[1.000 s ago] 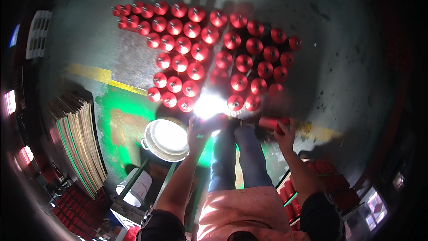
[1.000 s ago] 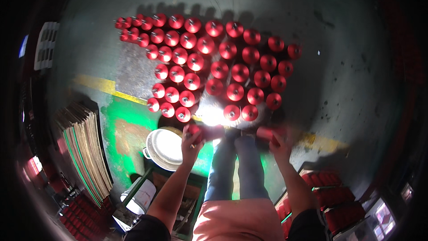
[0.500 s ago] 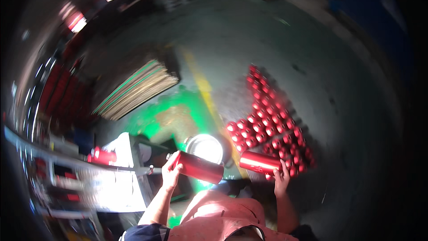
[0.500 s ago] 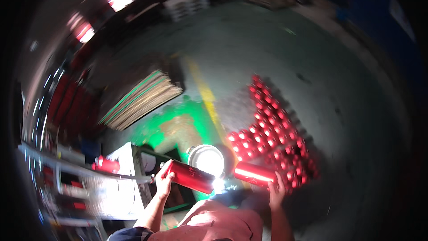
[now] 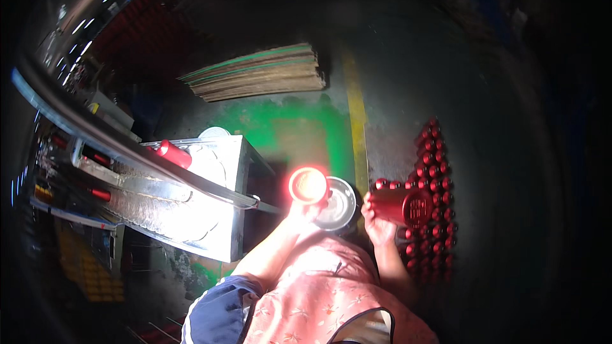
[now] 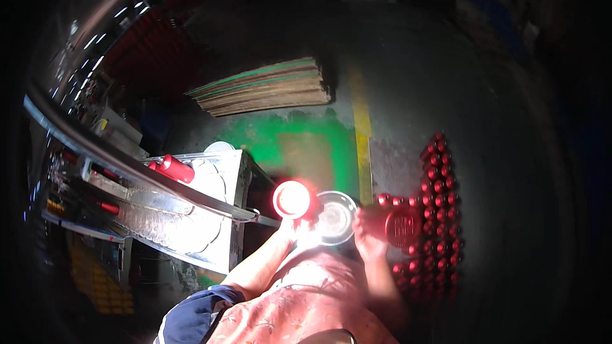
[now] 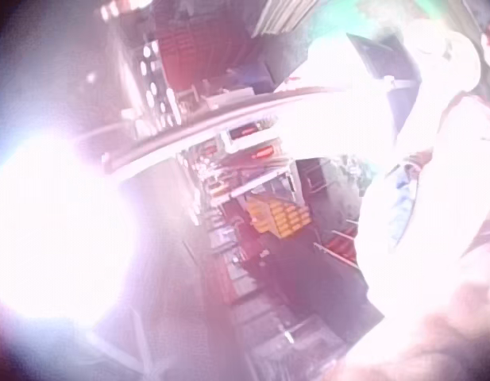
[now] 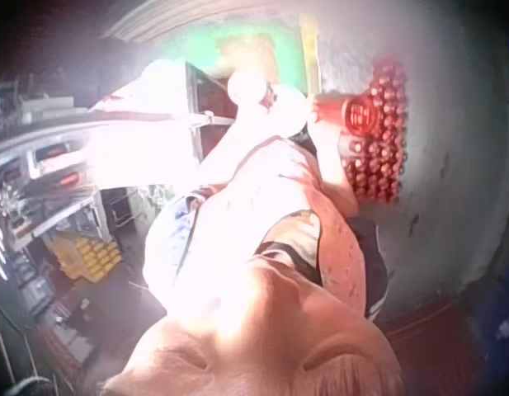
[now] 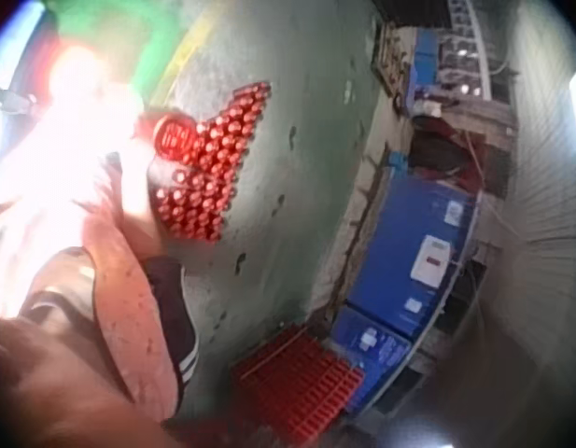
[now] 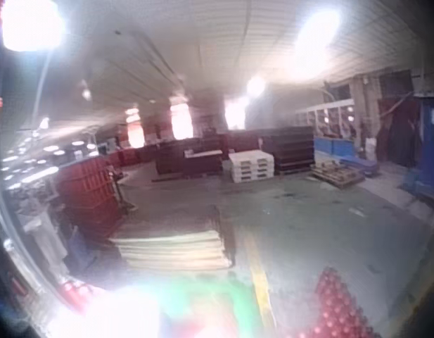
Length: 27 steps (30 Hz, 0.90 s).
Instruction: The person repeatedly picks red cylindrical cans from a floor pallet and places them upright on a moving conveyor belt. The person also moves a cardboard sheet on the floor to access the cans. The cans travel along the conveyor and exit the frame.
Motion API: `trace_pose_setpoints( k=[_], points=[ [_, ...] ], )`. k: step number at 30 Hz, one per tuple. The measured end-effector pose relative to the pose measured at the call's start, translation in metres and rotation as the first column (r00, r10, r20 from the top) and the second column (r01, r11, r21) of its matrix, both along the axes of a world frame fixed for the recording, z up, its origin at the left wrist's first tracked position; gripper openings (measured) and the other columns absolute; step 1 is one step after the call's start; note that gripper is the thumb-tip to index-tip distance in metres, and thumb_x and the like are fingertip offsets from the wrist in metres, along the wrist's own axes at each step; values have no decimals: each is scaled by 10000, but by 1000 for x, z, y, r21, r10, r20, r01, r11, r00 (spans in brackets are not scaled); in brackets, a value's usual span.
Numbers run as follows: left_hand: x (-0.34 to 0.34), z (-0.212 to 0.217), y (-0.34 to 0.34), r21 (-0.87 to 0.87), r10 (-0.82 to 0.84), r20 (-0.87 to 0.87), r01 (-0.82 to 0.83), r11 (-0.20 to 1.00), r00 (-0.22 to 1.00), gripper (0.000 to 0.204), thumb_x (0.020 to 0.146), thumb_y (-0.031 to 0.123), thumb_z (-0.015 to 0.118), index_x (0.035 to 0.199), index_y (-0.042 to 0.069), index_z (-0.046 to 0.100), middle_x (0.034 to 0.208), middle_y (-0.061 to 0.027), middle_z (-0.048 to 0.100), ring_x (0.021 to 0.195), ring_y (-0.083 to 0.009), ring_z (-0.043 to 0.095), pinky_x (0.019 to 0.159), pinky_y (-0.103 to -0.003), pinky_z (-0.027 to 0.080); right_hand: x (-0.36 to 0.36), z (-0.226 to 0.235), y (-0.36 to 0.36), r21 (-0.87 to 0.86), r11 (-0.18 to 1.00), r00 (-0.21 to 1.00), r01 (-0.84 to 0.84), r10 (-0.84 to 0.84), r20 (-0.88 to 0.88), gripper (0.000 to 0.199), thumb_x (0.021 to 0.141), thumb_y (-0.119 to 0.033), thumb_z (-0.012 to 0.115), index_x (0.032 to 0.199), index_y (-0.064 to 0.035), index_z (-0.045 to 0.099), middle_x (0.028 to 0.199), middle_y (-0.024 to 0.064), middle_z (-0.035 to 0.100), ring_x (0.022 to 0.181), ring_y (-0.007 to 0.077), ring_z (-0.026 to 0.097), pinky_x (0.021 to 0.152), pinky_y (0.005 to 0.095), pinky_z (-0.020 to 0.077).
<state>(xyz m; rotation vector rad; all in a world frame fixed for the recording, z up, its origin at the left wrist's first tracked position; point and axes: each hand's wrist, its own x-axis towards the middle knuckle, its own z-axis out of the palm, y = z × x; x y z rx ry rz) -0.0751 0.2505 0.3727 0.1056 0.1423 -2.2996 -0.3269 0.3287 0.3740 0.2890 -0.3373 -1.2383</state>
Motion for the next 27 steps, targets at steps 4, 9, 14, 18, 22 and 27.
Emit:
trace_pose_setpoints(
  k=[4, 9, 14, 18, 22, 27],
  points=[
    [14, -19, -31, 100, -70, 258, 45, 994, 964, 571, 1005, 391, 512, 1495, 135, 368, 1125, -177, 631, 755, -328, 685, 514, -312, 627, 32, 9, -33, 98, 995, 998, -37, 31, 62, 535, 950, -314, 614, 1381, -30, 474, 1403, 231, 425, 1200, 404, 496, 954, 465, 548],
    [30, -36, -62, 155, -176, 39, 168, 974, 984, 594, 1005, 401, 512, 1501, 117, 353, 1172, -252, 592, 826, -415, 670, 574, -374, 645, 69, 13, -56, 101, 995, 986, 24, -41, 162, 577, 929, -354, 643, 1362, -7, 484, 1402, 223, 421, 1206, 398, 492, 962, 454, 548],
    [41, -34, -82, 173, -227, 71, 212, 962, 971, 571, 992, 392, 539, 1454, 80, 415, 1222, -301, 546, 848, -415, 650, 620, -373, 650, 87, 17, -65, 103, 992, 977, 76, -95, 191, 555, 934, -341, 641, 1355, -12, 492, 1414, 219, 401, 1206, 380, 486, 957, 445, 553],
    [43, -35, -88, 179, -308, -28, 308, 934, 951, 541, 974, 381, 566, 1383, 35, 488, 1261, -278, 534, 879, -391, 636, 629, -344, 648, 93, 15, -56, 102, 986, 974, 130, -146, 173, 567, 928, -325, 650, 1372, -18, 474, 1412, 212, 398, 1200, 375, 488, 950, 438, 556],
    [38, -26, -81, 142, -307, -20, 307, 941, 951, 485, 971, 366, 573, 1322, 35, 526, 1247, -267, 543, 903, -402, 638, 647, -362, 647, 96, 20, -36, 41, 983, 971, 179, -183, 156, 583, 925, -314, 655, 1388, -23, 454, 1409, 210, 395, 1204, 375, 484, 947, 437, 558],
    [53, -16, -46, 74, -237, 22, 234, 969, 971, 478, 956, 353, 597, 1307, 34, 542, 1279, -268, 533, 935, -422, 631, 681, -422, 651, 101, 22, 25, 18, 970, 968, 244, -244, 58, 605, 921, -324, 656, 1398, -13, 450, 1414, 245, 390, 1229, 423, 458, 969, 482, 549]
  ],
)
